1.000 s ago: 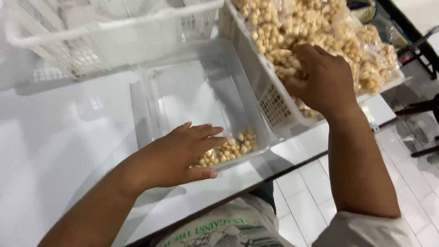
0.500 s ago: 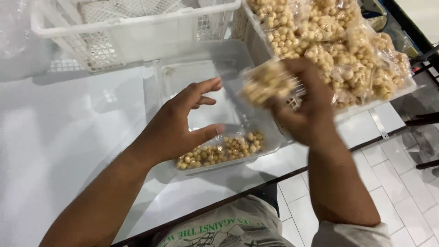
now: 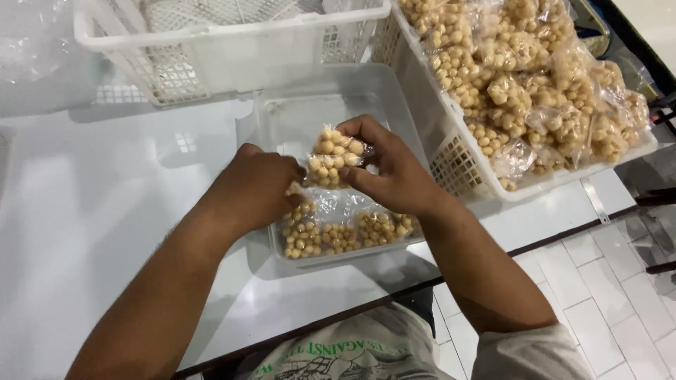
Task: The person is sorting and packing whole spices from a large tray into individual plastic bags and containers.
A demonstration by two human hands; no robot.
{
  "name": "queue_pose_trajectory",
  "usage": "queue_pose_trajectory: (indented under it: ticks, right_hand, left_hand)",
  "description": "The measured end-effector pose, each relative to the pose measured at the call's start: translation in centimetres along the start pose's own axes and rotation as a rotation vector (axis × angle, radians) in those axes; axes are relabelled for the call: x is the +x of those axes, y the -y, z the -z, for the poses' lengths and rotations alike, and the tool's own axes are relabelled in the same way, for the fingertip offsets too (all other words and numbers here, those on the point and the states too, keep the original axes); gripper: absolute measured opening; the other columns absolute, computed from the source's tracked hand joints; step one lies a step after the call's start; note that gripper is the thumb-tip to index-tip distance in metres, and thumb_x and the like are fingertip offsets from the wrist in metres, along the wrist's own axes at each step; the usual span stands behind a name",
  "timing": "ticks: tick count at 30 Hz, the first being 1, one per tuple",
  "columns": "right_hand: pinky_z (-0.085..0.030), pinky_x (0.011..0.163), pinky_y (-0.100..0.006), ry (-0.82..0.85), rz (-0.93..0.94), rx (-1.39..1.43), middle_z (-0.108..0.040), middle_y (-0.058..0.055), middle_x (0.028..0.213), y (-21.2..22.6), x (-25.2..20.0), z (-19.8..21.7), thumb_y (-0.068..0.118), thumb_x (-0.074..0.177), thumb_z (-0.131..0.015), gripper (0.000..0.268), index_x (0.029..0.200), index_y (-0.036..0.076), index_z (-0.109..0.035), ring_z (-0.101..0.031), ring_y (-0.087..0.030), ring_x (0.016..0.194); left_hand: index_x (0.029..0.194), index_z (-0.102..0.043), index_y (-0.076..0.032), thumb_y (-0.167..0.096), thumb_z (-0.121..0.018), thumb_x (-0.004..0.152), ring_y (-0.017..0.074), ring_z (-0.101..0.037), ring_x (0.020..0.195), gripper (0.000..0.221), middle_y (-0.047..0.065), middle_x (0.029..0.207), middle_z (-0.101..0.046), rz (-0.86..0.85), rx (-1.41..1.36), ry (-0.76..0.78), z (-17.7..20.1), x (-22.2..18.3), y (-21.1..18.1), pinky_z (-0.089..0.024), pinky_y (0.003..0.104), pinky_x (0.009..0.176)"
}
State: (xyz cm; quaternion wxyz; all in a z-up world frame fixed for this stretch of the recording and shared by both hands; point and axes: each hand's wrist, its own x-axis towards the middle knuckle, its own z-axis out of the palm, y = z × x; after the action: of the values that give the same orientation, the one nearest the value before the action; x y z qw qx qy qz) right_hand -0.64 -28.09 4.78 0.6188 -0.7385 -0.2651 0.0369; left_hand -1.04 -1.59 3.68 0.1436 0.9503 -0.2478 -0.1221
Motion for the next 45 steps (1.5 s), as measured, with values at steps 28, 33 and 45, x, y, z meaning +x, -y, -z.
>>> queue_pose_trajectory:
  ticks: [28,33,45]
  right_hand:
    - [-0.066,0.093,-0.07,0.415,-0.344,-0.987,-0.082,-0.018,0.132,-3.9,-3.7,4.2,0.018,0.108,-0.075,0.024,0.131,0.011,-0.079,-0.081,-0.056,0.113]
    - [-0.07,0.093,-0.062,0.452,-0.36,-1.226,-0.08,-0.003,0.151,1.1,-3.4,4.1,0.033,0.108,-0.075,0.04,0.147,0.029,-0.081,-0.086,-0.044,0.112]
    - [-0.051,0.107,-0.074,-0.13,-0.513,-1.544,-0.085,-0.016,0.146,1.7,-2.8,21.9,0.041,0.107,-0.084,0.065,0.167,0.017,-0.076,-0.08,-0.051,0.121]
  left_hand:
    - [0.129,-0.089,-0.013,-0.018,-0.084,0.101,0.0425,-0.078,0.117,0.029,0.014,0.127,-0.083,-0.172,0.191,0.07,-6.7,3.2,-1.9,-0.054,0.062,0.102]
    - [0.151,-0.076,-0.012,-0.02,-0.087,0.101,0.0448,-0.077,0.135,0.052,0.019,0.137,-0.079,-0.106,0.116,0.029,-3.2,2.1,-1.7,-0.038,0.074,0.135]
    - [0.127,-0.066,-0.017,-0.015,-0.073,0.105,0.0281,-0.075,0.073,0.024,-0.003,0.07,-0.073,0.135,0.389,0.253,-1.4,2.7,-1.6,-0.005,0.065,0.153]
